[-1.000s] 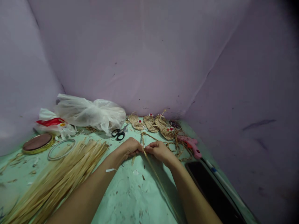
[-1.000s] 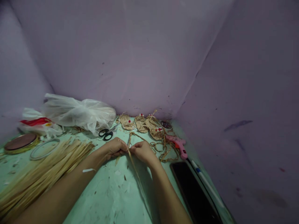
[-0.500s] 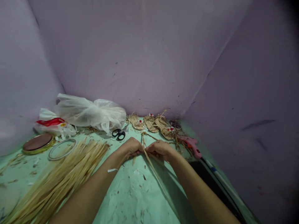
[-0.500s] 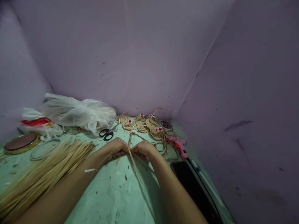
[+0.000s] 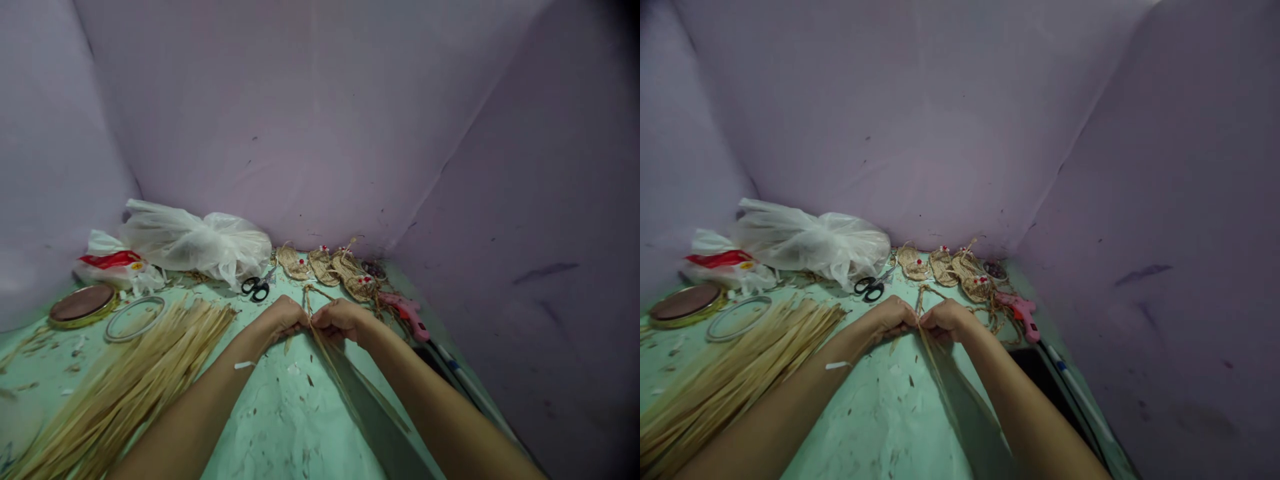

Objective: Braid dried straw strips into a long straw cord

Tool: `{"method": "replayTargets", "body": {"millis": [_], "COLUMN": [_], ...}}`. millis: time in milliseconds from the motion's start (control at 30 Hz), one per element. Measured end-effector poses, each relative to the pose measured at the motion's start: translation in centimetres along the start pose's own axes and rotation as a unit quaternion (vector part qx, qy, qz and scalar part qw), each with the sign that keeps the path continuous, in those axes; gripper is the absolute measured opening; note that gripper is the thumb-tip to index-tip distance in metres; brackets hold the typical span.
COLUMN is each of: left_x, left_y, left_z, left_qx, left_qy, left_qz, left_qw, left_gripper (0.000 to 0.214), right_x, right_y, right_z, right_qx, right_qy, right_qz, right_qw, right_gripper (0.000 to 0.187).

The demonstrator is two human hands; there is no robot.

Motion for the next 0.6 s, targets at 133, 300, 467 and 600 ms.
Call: {"method": "replayTargets", "body": {"millis": [133,300,467,600], "left_x": [0.0,0.0,0.0,0.4], "left_y": [0.0,-0.1,0.3,0.9], "left_z": [-0.1,0.0,0.2,0.3], "left_qx": [-0.001,-0.004,-0.028,-0.044], "left_qy": [0.007,0.025,0.078,0.1], "left_qz": [-0.002,0.0,-0.009,-0.014], "left_qw": [1.0,1.0,0.997,0.994], "left_gripper": [0.002,0.009,0.013,0.013], "right_x": [0.0,1.4,3.3,3.1], "right_y": [0.1,0.2,0.6,0.3], "right_z": [-0.2,-0.7,-0.6,0.1], "right_qx": [-0.022,-0.072,-0.108,-0.092], "right_qy": [-0.031,-0.171,-0.361,-0.334], "right_qz": [-0.018,-0.062,-0.071,-0.017], "right_qw": [0.999,0.981,0.923,0.938], "right_gripper": [0.009,0.005,0.012,0.018]}}
Point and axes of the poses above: each hand's wrist, its own y-axis towards the middle knuckle, its own z-axis out of the palm, x = y × z, the point moved 7 cm from there along y, towards the middle knuckle, and after that the axes turned 10 degrees about y, right-handed, at the moved point
